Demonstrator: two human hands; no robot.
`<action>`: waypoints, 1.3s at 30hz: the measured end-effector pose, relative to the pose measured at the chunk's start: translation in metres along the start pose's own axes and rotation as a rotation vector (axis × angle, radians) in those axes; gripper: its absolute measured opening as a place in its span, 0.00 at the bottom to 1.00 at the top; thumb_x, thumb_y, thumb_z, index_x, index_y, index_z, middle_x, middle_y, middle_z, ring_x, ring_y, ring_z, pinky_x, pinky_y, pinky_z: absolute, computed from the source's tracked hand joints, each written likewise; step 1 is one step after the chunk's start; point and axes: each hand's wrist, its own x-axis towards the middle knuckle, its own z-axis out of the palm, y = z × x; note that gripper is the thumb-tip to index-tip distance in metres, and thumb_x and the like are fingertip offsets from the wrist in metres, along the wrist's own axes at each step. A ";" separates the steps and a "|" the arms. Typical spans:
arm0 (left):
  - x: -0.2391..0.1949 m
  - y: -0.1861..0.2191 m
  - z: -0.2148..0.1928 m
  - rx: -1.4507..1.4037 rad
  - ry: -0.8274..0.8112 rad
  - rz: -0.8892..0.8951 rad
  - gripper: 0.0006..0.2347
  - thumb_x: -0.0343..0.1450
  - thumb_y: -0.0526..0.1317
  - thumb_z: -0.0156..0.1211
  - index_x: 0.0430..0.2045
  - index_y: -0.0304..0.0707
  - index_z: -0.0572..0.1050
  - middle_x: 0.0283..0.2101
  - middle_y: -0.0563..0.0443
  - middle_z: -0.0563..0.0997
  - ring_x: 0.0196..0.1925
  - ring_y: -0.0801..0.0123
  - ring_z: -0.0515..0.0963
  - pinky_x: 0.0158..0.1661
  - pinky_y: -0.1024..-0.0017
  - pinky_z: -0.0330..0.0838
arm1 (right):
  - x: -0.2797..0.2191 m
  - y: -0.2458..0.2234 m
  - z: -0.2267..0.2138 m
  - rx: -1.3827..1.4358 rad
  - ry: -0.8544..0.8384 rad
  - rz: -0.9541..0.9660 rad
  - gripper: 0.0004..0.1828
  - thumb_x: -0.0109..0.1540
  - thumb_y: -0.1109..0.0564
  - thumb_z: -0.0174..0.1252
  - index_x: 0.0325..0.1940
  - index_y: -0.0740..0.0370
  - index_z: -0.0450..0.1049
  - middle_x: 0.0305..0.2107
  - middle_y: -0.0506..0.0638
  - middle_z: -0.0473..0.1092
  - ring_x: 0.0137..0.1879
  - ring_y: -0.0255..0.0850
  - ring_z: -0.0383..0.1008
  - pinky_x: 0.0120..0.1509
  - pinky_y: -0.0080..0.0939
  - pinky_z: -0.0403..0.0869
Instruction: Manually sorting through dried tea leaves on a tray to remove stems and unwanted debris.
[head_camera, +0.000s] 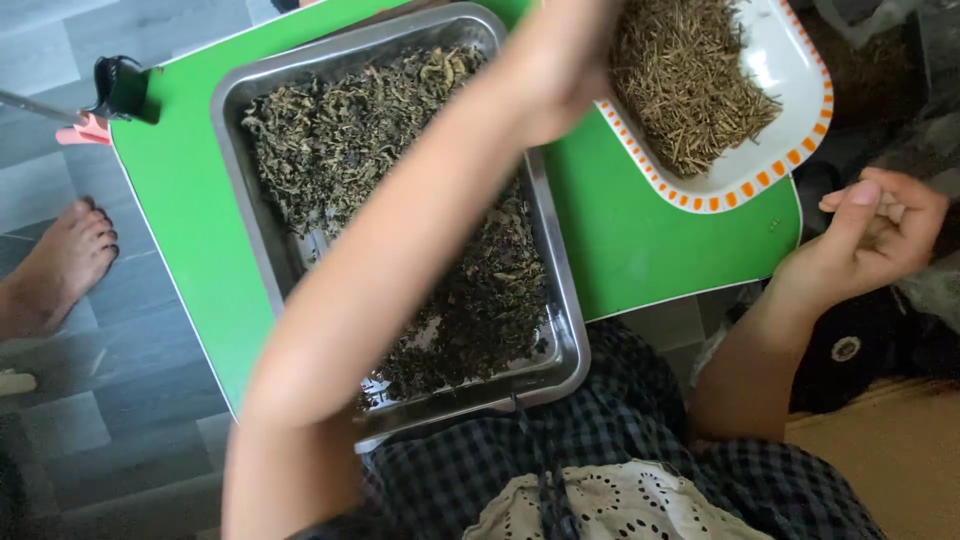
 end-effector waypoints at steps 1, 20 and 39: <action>-0.019 0.017 -0.011 0.082 -0.045 -0.033 0.18 0.74 0.51 0.47 0.51 0.44 0.77 0.58 0.46 0.81 0.63 0.59 0.77 0.63 0.53 0.69 | -0.002 0.002 0.000 0.006 0.038 0.035 0.10 0.72 0.61 0.57 0.45 0.73 0.67 0.35 0.63 0.67 0.30 0.46 0.65 0.38 0.44 0.65; -0.331 0.018 -0.058 1.374 -0.150 0.163 0.13 0.75 0.37 0.55 0.53 0.34 0.73 0.55 0.43 0.77 0.62 0.51 0.75 0.67 0.51 0.66 | -0.006 -0.164 0.091 0.133 -1.156 -0.495 0.07 0.66 0.61 0.60 0.44 0.67 0.80 0.42 0.56 0.74 0.44 0.50 0.74 0.54 0.52 0.74; -0.311 -0.014 -0.060 1.696 0.058 0.254 0.13 0.77 0.39 0.55 0.53 0.33 0.77 0.53 0.46 0.79 0.54 0.55 0.76 0.55 0.60 0.71 | 0.003 -0.182 0.195 -0.016 -1.516 -0.731 0.22 0.65 0.63 0.53 0.65 0.65 0.71 0.57 0.62 0.68 0.57 0.51 0.73 0.65 0.50 0.75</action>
